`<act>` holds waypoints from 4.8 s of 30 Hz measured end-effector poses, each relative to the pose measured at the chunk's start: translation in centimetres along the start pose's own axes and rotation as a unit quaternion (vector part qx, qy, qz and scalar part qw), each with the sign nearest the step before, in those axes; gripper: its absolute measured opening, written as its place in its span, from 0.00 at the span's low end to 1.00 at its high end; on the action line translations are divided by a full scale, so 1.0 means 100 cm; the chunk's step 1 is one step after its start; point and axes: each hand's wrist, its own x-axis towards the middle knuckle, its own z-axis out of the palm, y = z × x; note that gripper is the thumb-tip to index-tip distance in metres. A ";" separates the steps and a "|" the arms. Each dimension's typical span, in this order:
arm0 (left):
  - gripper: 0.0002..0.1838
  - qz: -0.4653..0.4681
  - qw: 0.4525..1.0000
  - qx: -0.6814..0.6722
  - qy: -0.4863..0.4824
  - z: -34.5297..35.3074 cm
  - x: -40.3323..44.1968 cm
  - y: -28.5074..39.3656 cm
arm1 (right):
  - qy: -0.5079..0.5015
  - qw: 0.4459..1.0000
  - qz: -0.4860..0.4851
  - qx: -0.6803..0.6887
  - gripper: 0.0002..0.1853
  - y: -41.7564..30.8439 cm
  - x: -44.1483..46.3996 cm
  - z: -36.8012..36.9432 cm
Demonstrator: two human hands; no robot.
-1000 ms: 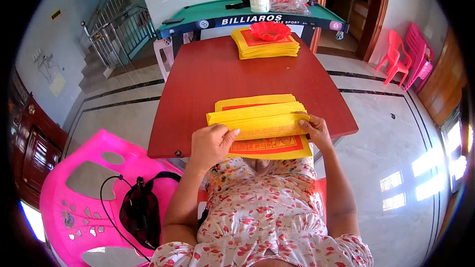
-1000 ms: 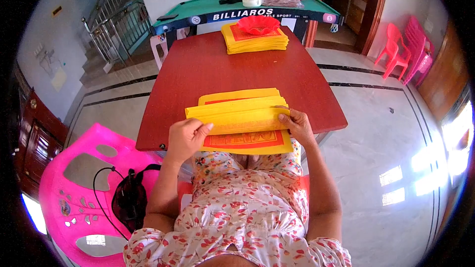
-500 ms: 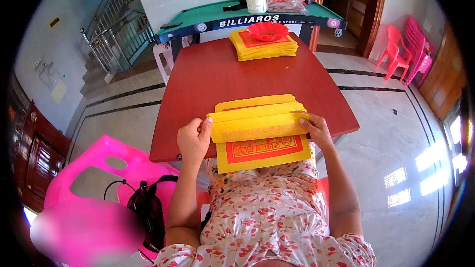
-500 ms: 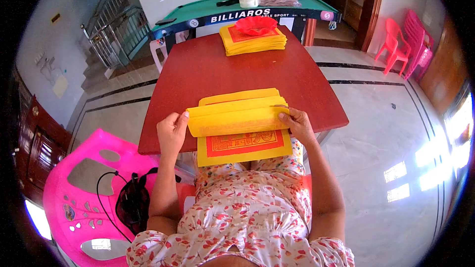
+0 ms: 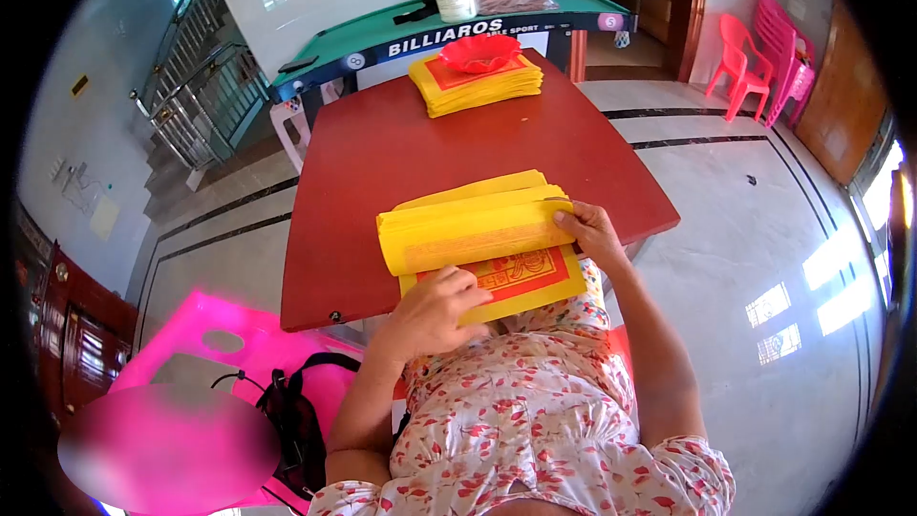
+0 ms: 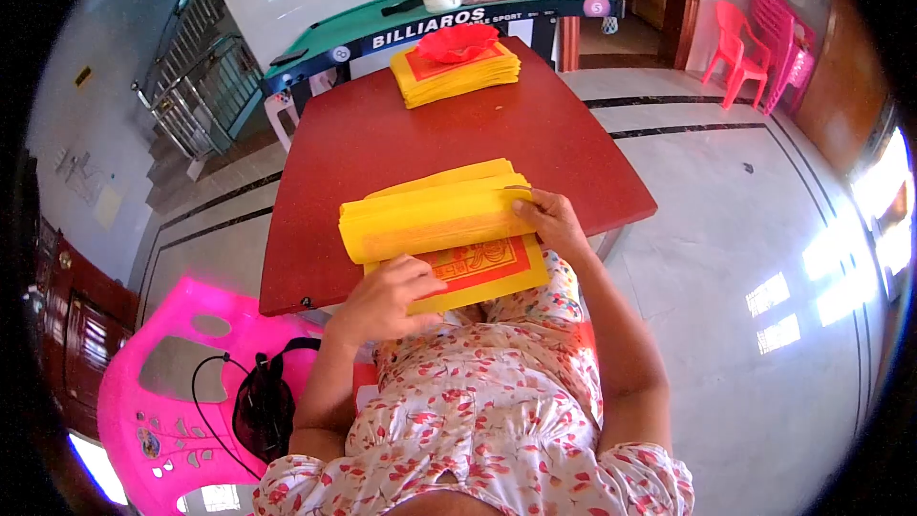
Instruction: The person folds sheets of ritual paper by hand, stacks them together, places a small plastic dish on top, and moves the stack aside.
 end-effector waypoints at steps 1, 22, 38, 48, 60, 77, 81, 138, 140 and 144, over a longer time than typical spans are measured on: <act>0.21 -0.002 0.997 0.021 -0.074 0.006 0.000 -0.001 | -0.009 1.000 -0.002 -0.001 0.14 -0.001 0.000 -0.001; 0.18 -0.012 0.997 0.028 -0.070 0.012 -0.001 -0.014 | -0.006 1.000 0.002 -0.022 0.14 -0.004 -0.002 0.002; 0.04 -0.027 0.967 0.160 0.194 -0.012 0.006 -0.010 | -0.059 0.998 -0.015 0.034 0.18 -0.009 -0.004 -0.010; 0.06 -0.055 0.952 0.161 0.253 -0.002 0.003 -0.019 | -0.151 0.984 -0.087 0.037 0.54 -0.011 -0.007 -0.025; 0.09 -0.089 0.938 0.164 0.293 0.001 -0.004 -0.034 | -0.137 0.988 0.023 -0.073 0.23 -0.009 -0.012 -0.032; 0.46 -0.373 0.579 -0.705 0.169 0.010 -0.006 -0.065 | -0.019 0.990 -0.054 0.132 0.12 0.000 -0.002 -0.029; 0.46 -0.336 0.447 -0.814 0.153 0.008 -0.005 -0.069 | -0.061 0.993 -0.042 0.089 0.14 -0.015 -0.010 -0.024; 0.21 -0.319 0.715 -0.604 0.145 0.001 0.054 -0.105 | -0.057 0.983 0.176 0.011 0.17 -0.062 0.087 -0.019; 0.20 -0.356 0.704 -0.601 0.128 -0.006 0.048 -0.105 | -0.071 0.965 0.214 0.134 0.18 -0.055 0.089 -0.015; 0.18 -0.380 0.659 -0.635 0.136 -0.012 0.035 -0.115 | -0.087 0.953 0.254 0.137 0.17 -0.056 0.101 -0.004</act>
